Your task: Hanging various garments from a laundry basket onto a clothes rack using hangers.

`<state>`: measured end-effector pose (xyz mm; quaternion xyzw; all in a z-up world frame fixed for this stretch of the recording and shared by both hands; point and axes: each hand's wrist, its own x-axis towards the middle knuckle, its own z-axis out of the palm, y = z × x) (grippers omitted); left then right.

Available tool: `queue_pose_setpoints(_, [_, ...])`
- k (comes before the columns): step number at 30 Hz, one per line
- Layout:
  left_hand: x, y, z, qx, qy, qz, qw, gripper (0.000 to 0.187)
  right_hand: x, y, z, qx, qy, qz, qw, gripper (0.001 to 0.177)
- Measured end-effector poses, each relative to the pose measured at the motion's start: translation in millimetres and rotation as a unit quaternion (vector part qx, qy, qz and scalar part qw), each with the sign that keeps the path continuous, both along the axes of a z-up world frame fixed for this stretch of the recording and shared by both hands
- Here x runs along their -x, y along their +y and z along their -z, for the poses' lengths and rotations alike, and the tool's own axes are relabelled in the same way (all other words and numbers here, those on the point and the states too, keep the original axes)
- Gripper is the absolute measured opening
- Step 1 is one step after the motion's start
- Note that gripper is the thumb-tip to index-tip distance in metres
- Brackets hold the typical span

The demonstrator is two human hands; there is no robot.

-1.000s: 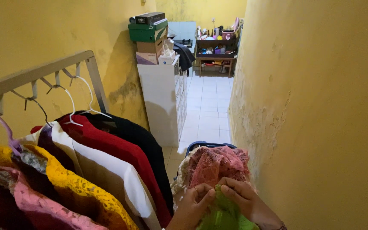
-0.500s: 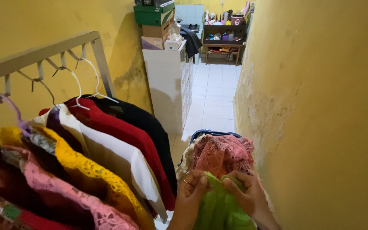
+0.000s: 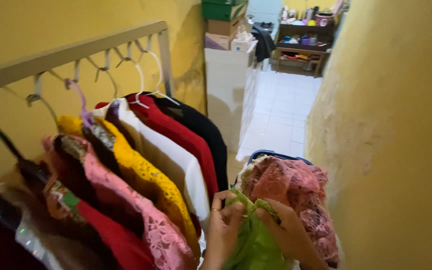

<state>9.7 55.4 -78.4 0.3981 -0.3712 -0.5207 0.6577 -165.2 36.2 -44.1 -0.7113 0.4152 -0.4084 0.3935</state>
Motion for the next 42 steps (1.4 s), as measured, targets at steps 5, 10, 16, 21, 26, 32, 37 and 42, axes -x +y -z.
queue_pose_setpoints(5, [-4,28,-42,0.034,-0.042,-0.025,0.998,0.056,-30,4,-14,0.045,0.014,0.029,0.998,0.022])
queue_pose_setpoints(10, [-14,31,-31,0.015,-0.131,-0.120,0.984,0.045,-58,10,-15,0.321,0.023,0.100,0.942,0.025])
queue_pose_setpoints(16, [-49,33,8,0.053,0.020,-0.107,0.993,0.031,-64,-4,4,-0.036,-0.012,0.040,0.998,0.024])
queue_pose_setpoints(21, [-59,57,-30,0.035,0.042,-0.129,0.990,0.023,-60,-11,32,-0.075,-0.083,-0.077,0.991,0.035])
queue_pose_setpoints(26, [-60,77,-37,0.105,0.068,-0.153,0.980,0.036,-85,16,-13,-0.122,-0.013,-0.132,0.984,0.038])
queue_pose_setpoints(32, [-63,101,-48,0.097,0.033,-0.254,0.962,0.064,-108,29,-12,-0.106,-0.038,-0.174,0.978,0.027])
queue_pose_setpoints(37, [-73,119,-53,0.133,0.009,-0.252,0.959,0.066,-124,44,-23,0.060,-0.055,-0.182,0.980,0.020])
queue_pose_setpoints(42, [-86,134,-58,0.135,0.079,-0.201,0.967,0.072,-129,41,-9,-0.072,-0.064,-0.164,0.982,0.023])
